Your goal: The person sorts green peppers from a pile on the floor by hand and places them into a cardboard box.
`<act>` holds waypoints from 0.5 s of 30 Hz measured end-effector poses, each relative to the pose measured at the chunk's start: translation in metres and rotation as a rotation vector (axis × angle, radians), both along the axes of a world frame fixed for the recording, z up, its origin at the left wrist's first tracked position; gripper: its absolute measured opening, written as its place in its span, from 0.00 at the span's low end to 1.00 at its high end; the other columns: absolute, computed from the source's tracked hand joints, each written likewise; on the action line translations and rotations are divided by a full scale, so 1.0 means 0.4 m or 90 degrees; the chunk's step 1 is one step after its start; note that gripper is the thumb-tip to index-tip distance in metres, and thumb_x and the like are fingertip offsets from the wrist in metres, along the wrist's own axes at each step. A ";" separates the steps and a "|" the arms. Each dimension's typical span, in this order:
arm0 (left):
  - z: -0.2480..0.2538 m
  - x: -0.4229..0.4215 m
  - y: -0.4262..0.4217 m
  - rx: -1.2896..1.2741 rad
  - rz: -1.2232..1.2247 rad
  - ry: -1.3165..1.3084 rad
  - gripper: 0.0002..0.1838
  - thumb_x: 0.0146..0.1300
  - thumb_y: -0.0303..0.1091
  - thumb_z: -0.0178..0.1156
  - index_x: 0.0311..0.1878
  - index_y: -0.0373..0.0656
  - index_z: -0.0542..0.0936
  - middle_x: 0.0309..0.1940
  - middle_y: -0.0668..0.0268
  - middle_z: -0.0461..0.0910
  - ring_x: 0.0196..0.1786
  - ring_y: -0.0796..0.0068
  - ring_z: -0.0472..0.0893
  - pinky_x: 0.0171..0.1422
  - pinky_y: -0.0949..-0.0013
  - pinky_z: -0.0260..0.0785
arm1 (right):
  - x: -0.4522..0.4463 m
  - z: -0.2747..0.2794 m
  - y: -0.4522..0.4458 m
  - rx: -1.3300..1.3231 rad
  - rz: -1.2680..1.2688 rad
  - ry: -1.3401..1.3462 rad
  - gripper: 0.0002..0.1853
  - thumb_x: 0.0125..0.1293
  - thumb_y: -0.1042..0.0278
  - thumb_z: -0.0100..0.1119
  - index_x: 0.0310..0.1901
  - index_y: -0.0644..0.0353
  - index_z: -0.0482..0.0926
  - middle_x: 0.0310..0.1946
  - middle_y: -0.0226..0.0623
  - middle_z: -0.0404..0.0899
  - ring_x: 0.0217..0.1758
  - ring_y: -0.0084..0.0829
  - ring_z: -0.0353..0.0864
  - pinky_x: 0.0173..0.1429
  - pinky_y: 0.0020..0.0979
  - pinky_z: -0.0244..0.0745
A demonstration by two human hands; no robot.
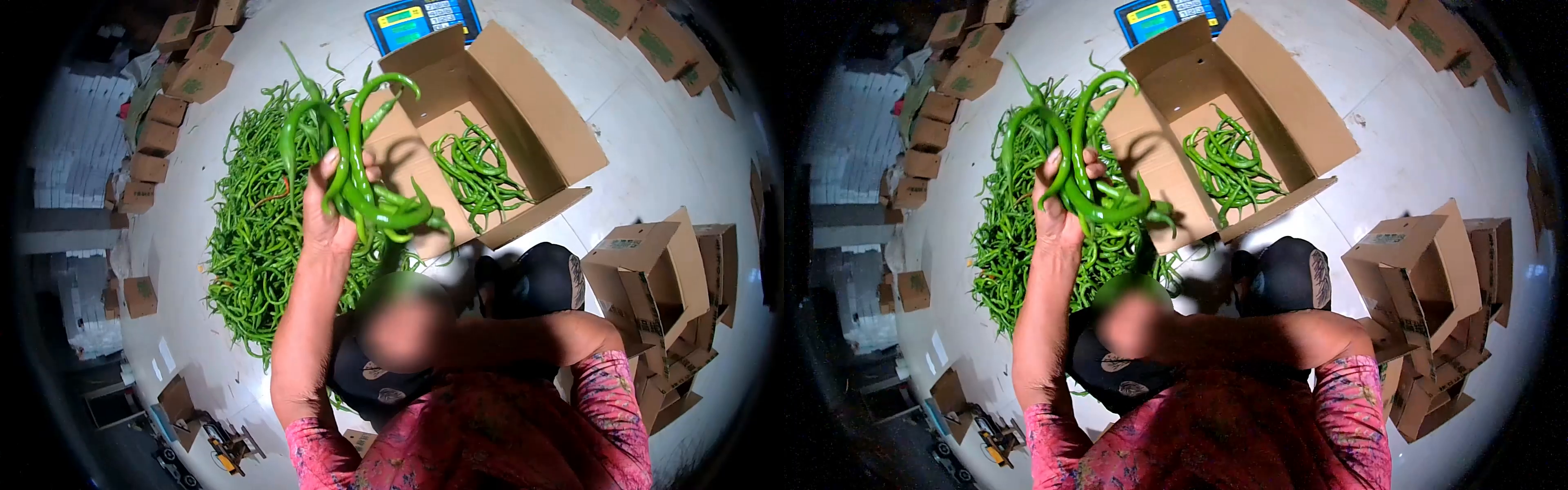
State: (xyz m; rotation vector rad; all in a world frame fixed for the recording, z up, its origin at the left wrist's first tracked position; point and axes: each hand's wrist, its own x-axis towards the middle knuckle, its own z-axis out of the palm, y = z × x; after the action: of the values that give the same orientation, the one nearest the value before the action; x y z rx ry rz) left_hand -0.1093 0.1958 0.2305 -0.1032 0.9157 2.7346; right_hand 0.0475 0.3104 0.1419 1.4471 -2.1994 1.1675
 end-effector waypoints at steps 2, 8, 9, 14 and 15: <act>-0.002 -0.056 0.030 -0.020 -0.014 0.015 0.17 0.63 0.39 0.61 0.47 0.35 0.76 0.35 0.53 0.81 0.37 0.64 0.81 0.41 0.66 0.79 | -0.004 0.011 0.021 0.036 0.008 -0.006 0.06 0.50 0.67 0.56 0.21 0.53 0.70 0.19 0.30 0.67 0.21 0.31 0.66 0.24 0.37 0.61; -0.026 -0.201 0.160 -0.461 -0.013 0.011 0.26 0.61 0.38 0.65 0.58 0.35 0.70 0.50 0.55 0.77 0.50 0.68 0.78 0.45 0.68 0.74 | -0.022 0.036 0.055 0.105 0.024 -0.032 0.03 0.54 0.67 0.54 0.26 0.54 0.72 0.23 0.30 0.69 0.24 0.30 0.68 0.27 0.36 0.64; -0.059 -0.226 0.149 -0.630 0.019 -0.010 0.30 0.61 0.38 0.65 0.62 0.35 0.67 0.52 0.55 0.76 0.53 0.68 0.77 0.47 0.68 0.73 | -0.026 0.037 0.057 0.115 0.029 -0.036 0.03 0.55 0.67 0.53 0.27 0.54 0.72 0.23 0.30 0.69 0.24 0.30 0.68 0.28 0.36 0.65; -0.074 -0.189 0.045 -0.697 0.069 0.034 0.32 0.64 0.37 0.61 0.67 0.32 0.64 0.54 0.53 0.76 0.50 0.67 0.80 0.54 0.68 0.73 | -0.042 0.055 0.073 0.183 0.043 -0.064 0.03 0.59 0.67 0.51 0.31 0.55 0.74 0.26 0.30 0.71 0.27 0.30 0.69 0.31 0.35 0.67; -0.061 -0.154 0.016 -0.684 0.037 0.023 0.30 0.64 0.36 0.60 0.66 0.33 0.65 0.51 0.54 0.77 0.49 0.68 0.80 0.54 0.68 0.73 | -0.048 0.062 0.079 0.199 0.044 -0.071 0.04 0.59 0.67 0.51 0.32 0.55 0.74 0.27 0.30 0.71 0.27 0.30 0.70 0.32 0.35 0.68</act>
State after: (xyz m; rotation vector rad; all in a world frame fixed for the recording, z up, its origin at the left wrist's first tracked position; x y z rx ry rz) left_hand -0.1710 0.2022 0.2059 -0.2669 2.2776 1.9670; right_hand 0.0284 0.3418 0.1667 1.6230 -2.5183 0.9778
